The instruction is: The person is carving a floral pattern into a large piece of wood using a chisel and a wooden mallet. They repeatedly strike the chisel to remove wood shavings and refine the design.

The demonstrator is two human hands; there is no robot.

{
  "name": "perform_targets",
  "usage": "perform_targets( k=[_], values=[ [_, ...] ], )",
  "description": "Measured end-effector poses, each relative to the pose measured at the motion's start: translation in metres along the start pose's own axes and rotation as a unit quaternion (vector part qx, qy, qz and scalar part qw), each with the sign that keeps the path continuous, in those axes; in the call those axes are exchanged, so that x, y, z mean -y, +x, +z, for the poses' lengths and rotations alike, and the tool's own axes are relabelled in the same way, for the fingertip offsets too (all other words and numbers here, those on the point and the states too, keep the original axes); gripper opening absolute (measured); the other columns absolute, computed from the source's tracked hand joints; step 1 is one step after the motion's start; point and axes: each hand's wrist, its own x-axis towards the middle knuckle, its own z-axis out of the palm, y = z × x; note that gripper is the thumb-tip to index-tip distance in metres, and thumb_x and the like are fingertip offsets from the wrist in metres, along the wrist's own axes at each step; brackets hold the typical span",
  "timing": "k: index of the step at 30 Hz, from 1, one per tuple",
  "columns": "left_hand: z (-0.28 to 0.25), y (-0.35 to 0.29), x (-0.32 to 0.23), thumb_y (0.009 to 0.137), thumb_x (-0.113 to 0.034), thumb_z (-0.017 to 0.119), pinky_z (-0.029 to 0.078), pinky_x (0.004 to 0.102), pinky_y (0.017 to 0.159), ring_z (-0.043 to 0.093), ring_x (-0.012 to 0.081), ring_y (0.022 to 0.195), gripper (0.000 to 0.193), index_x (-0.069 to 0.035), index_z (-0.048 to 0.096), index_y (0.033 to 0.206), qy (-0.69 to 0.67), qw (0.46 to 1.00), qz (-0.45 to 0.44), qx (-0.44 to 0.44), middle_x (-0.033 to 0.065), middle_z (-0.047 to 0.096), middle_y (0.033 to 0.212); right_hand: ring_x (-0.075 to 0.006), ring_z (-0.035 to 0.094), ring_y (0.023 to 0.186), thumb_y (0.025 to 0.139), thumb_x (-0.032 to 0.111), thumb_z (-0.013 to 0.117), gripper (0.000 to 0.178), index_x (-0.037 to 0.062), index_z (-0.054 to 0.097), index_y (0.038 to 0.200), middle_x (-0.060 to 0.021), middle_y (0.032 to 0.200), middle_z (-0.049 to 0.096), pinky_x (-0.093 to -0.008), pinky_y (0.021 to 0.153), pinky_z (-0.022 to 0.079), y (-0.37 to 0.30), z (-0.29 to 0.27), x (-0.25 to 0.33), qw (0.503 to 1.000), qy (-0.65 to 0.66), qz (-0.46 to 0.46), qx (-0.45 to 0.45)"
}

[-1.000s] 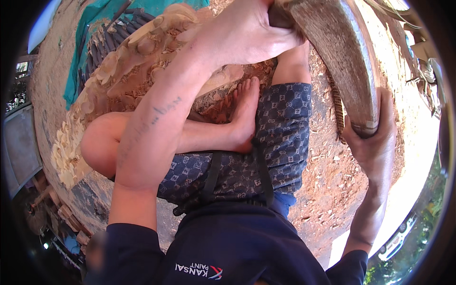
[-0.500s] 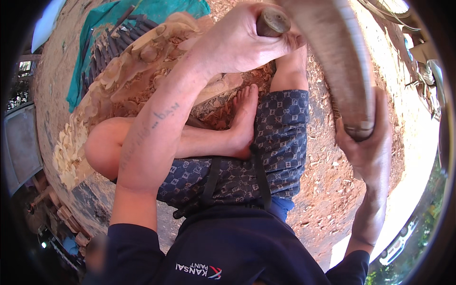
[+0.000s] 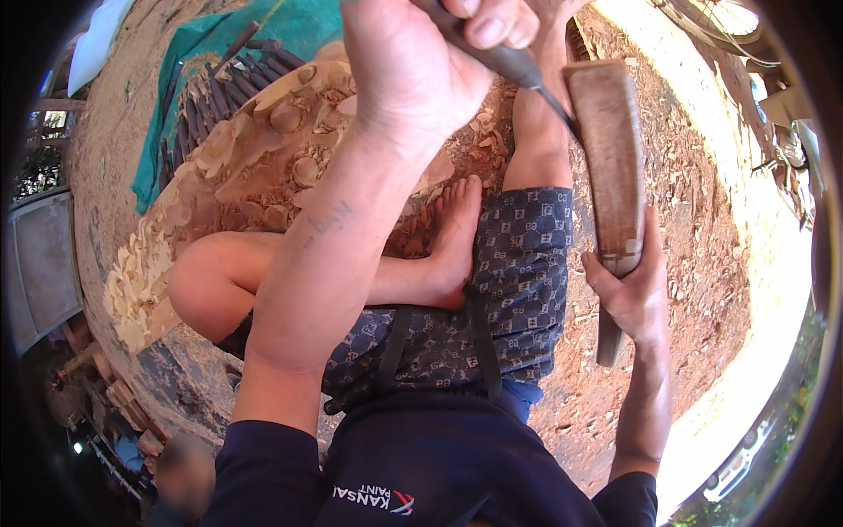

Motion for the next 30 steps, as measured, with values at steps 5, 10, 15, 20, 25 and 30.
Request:
perform_targets(
  k=[5,10,15,20,25,30],
  values=[
    [0.04,-0.005,-0.045,0.111,-0.03,0.072,0.047,0.0324,0.054,0.061,0.0106,0.062,0.026,-0.005,0.077,0.108,0.586,0.803,-0.054,0.087,0.0014,0.062,0.068,-0.0201,0.069,0.103,0.084,0.006,0.087,0.066,0.0014,0.056,0.142,-0.0139,0.114,0.073,-0.0384,0.095,0.057,-0.005,0.028,-0.062,0.991,0.037,0.084,0.102],
    [0.025,-0.086,-0.061,0.093,-0.033,0.079,0.054,0.0425,0.055,0.076,0.0301,0.067,0.063,-0.011,0.066,0.151,0.805,0.373,-0.348,0.301,0.0118,0.076,0.076,-0.0185,0.068,0.095,0.088,0.005,0.085,0.068,-0.0029,0.05,0.146,-0.0116,0.108,0.071,-0.0347,0.086,0.057,-0.009,0.053,-0.111,0.981,0.098,0.128,0.103],
    [0.023,-0.136,-0.071,0.093,-0.03,0.074,0.053,0.0444,0.052,0.076,0.0281,0.064,0.07,-0.013,0.061,0.159,0.712,0.44,-0.413,0.358,0.0092,0.075,0.074,-0.0123,0.069,0.069,0.093,-0.003,0.082,0.074,-0.0061,0.038,0.153,-0.007,0.091,0.071,-0.0268,0.062,0.057,0.003,0.052,-0.102,0.978,0.106,0.147,0.104],
    [0.04,-0.13,-0.069,0.097,-0.026,0.066,0.055,0.0437,0.054,0.076,0.0282,0.063,0.061,-0.014,0.063,0.157,0.724,0.437,-0.441,0.301,0.0094,0.074,0.069,-0.0135,0.069,0.069,0.093,0.0,0.083,0.073,-0.0058,0.039,0.151,-0.0078,0.09,0.071,-0.0284,0.062,0.058,0.009,0.048,-0.119,0.988,0.051,0.085,0.116],
    [0.026,-0.116,-0.091,0.087,-0.029,0.074,0.057,0.0474,0.057,0.077,0.0338,0.065,0.041,-0.007,0.076,0.122,0.601,0.459,-0.526,0.389,0.0126,0.073,0.067,-0.0138,0.07,0.07,0.091,0.002,0.085,0.061,-0.002,0.048,0.14,-0.0078,0.089,0.07,-0.0296,0.061,0.058,0.009,0.052,-0.097,0.966,0.125,0.2,0.103],
    [-0.041,-0.079,-0.135,0.086,-0.016,0.074,0.059,0.0512,0.066,0.077,0.0369,0.076,0.012,-0.01,0.067,0.094,0.798,0.487,-0.311,0.172,0.0126,0.072,0.078,-0.0141,0.068,0.065,0.091,-0.001,0.085,0.056,-0.0001,0.048,0.134,-0.0067,0.087,0.068,-0.0285,0.057,0.057,0.012,0.051,-0.088,0.961,0.178,0.183,0.108]
  ],
)
